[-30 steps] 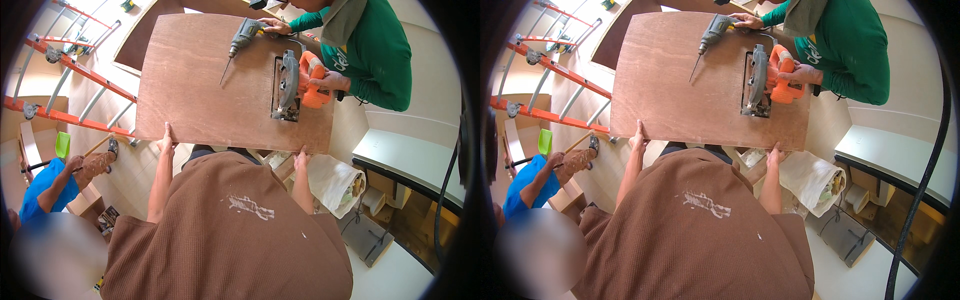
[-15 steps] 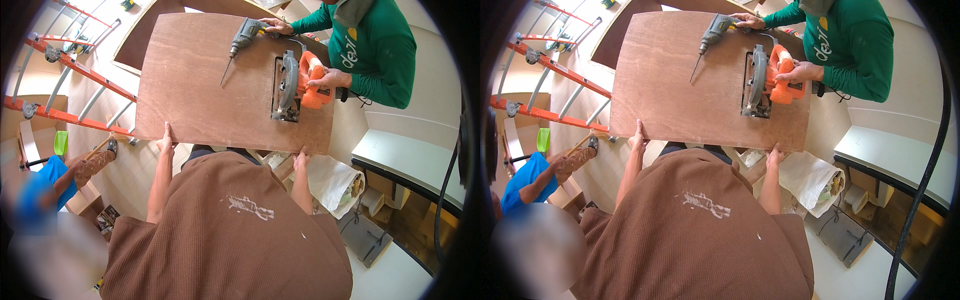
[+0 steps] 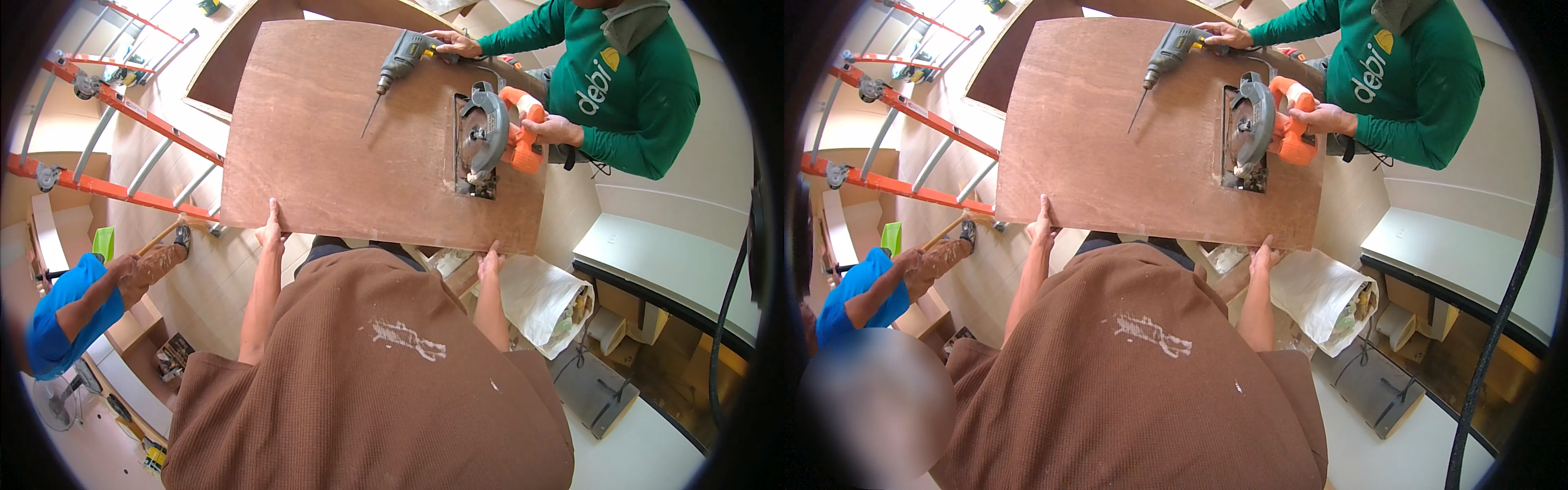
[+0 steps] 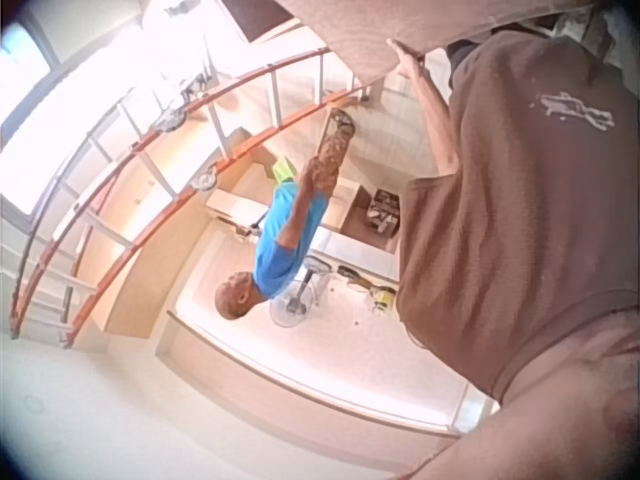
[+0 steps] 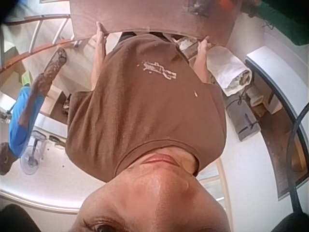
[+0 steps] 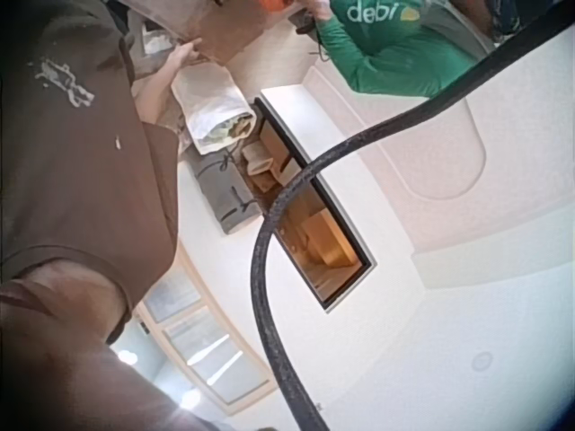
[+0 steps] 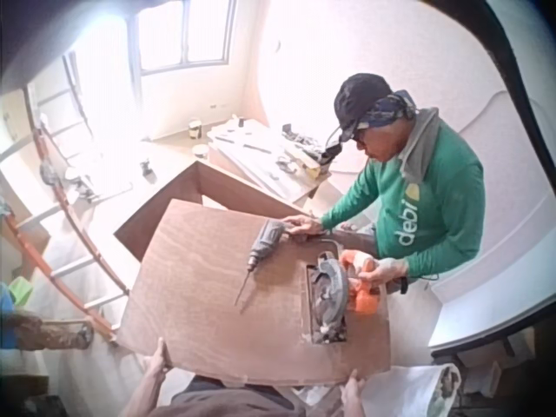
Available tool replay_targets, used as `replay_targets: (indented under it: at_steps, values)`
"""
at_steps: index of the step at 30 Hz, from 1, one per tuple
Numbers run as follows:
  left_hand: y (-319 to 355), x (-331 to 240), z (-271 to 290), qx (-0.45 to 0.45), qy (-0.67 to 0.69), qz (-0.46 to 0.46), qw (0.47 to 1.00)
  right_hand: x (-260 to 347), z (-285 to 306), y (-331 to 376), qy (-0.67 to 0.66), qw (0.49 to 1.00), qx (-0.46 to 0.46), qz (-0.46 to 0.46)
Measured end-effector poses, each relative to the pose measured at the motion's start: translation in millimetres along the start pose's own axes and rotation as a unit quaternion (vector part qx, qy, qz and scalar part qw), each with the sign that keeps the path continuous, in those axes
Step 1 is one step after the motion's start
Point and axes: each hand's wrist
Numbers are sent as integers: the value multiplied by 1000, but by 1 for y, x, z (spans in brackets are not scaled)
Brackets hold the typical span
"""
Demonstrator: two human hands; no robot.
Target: The person assists in assembling a wooden cabinet by holding a large board while a coworker cuts it with a circular saw. The person then uses a drill to fasten screws into the board and other parts of the cabinet frame.
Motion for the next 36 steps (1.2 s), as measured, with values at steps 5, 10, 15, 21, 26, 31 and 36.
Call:
replay_targets:
  at_steps: [5,10,15,21,26,31,36]
  values:
    - [-4,3,0,3,13,3,1000,1,-4,2,-2,1000,-12,-4]
    - [-10,5,0,3,6,6,1000,-2,0,-4,-2,1000,2,3]
    - [-5,2,1,3,-8,-2,1000,-2,4,-7,-7,1000,19,-7]
    - [5,-2,-2,-15,-6,-6,1000,-2,4,-7,13,1000,11,3]
    - [6,-3,0,-19,-14,-10,1000,-1,0,-4,28,1000,2,-1]
    - [0,1,-1,-10,-17,-6,1000,-4,5,-11,16,1000,10,-4]
    - [-4,1,0,-1,-19,6,1000,-4,2,-9,9,1000,-2,-3]
Point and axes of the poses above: each hand's wrist, its own y-axis away from the middle knuckle, its own z-axis out of the back of the hand, x = y × z, and after that the axes turned 7 degrees about -x, right-handed
